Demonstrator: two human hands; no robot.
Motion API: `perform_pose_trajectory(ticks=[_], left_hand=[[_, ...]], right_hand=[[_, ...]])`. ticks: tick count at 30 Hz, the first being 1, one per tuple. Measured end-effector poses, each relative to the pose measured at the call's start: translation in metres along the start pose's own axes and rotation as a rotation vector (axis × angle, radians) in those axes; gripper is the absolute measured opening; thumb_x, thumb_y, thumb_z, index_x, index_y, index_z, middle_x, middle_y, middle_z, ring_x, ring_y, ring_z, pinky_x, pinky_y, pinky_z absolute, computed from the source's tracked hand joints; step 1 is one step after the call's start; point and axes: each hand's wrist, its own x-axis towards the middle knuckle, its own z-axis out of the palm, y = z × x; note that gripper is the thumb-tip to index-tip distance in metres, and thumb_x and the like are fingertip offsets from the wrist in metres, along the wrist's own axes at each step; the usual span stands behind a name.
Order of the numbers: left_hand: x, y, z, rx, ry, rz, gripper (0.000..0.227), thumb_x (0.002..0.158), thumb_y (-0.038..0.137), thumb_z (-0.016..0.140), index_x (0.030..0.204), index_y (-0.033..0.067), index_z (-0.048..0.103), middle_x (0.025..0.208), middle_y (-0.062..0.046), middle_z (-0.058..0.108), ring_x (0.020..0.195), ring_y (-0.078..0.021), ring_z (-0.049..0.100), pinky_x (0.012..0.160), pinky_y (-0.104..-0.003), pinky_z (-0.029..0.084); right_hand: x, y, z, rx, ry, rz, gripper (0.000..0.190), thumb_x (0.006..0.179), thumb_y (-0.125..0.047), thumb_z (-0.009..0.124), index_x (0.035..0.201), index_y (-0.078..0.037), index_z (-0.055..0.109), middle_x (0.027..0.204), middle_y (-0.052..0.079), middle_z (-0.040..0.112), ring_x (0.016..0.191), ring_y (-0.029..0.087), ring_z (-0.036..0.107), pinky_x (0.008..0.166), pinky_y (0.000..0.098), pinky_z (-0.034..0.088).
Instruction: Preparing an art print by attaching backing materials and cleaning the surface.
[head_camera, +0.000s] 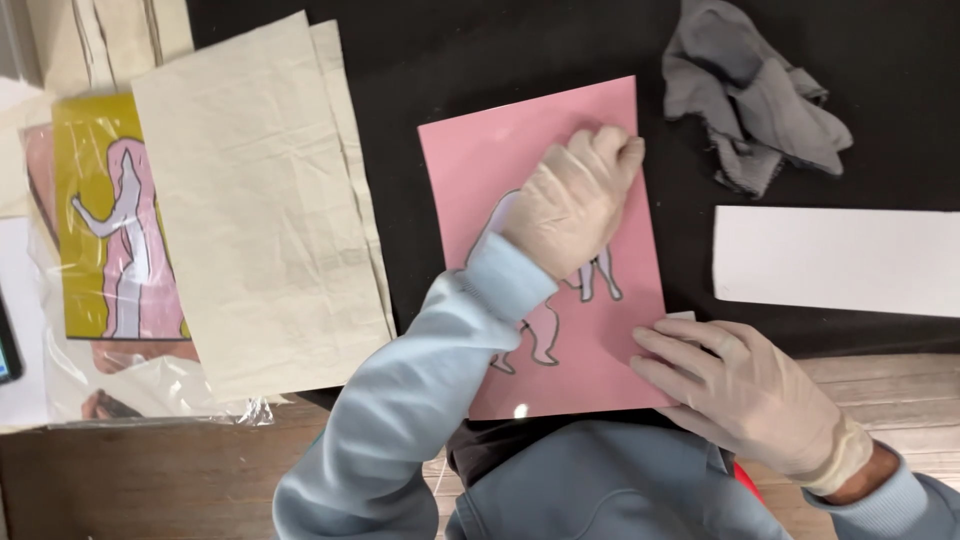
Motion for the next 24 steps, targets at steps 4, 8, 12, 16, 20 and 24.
perform_pose_trajectory(ticks=[4,8,12,16,20,24], left_hand=[[-0.001,-0.004,-0.009,-0.032,0.038,0.044,0.028,0.109,0.029,0.059,0.088,0.0106,0.060,0.075,-0.003,0.050,0.060,-0.0164,0.049,0.046,-0.033,0.040],[-0.015,-0.029,-0.031,0.051,-0.035,0.029,0.019,0.103,0.029,0.064,0.103,0.0107,0.059,0.082,-0.003,0.053,0.066,-0.0164,0.053,0.048,-0.031,0.043],[-0.048,-0.051,-0.039,-0.122,-0.264,-0.154,0.065,0.093,0.045,0.059,0.135,-0.0040,0.054,0.126,-0.015,0.060,0.115,-0.0288,0.060,0.090,-0.039,0.055],[-0.062,-0.061,-0.049,-0.260,-0.268,-0.292,0.073,0.089,0.048,0.059,0.138,-0.0061,0.051,0.136,-0.021,0.054,0.125,-0.0339,0.053,0.101,-0.046,0.049],[-0.066,-0.055,-0.037,-0.355,-0.373,-0.321,0.073,0.089,0.051,0.058,0.136,-0.0037,0.052,0.135,-0.020,0.055,0.126,-0.0337,0.055,0.103,-0.047,0.049],[-0.062,-0.059,-0.036,-0.320,-0.342,-0.318,0.067,0.084,0.051,0.060,0.128,0.0015,0.056,0.130,-0.016,0.056,0.122,-0.0295,0.057,0.105,-0.057,0.049]], right_hand=[[-0.003,0.001,0.002,-0.030,-0.016,-0.009,0.052,0.070,-0.027,0.077,0.118,-0.009,0.068,0.127,0.008,0.065,0.117,0.028,0.059,0.090,0.0432,0.049],[-0.012,0.007,0.009,-0.099,-0.035,-0.029,0.057,0.071,-0.030,0.076,0.124,-0.012,0.066,0.133,0.005,0.063,0.124,0.026,0.058,0.093,0.0410,0.049],[-0.025,0.023,0.022,-0.150,-0.015,-0.068,0.057,0.074,-0.035,0.075,0.126,-0.013,0.066,0.138,0.004,0.064,0.129,0.026,0.059,0.096,0.0388,0.048],[-0.038,0.050,0.041,-0.139,-0.111,-0.088,0.058,0.067,-0.043,0.080,0.118,-0.016,0.070,0.134,0.003,0.067,0.124,0.024,0.064,0.101,0.0365,0.055],[-0.056,0.082,0.058,-0.162,-0.010,-0.165,0.060,0.063,-0.041,0.081,0.116,-0.014,0.073,0.128,0.011,0.069,0.113,0.029,0.069,0.098,0.0403,0.057],[-0.071,0.098,0.065,-0.169,-0.057,-0.112,0.061,0.056,-0.035,0.084,0.113,-0.014,0.074,0.126,0.014,0.071,0.111,0.031,0.071,0.105,0.0433,0.057]])
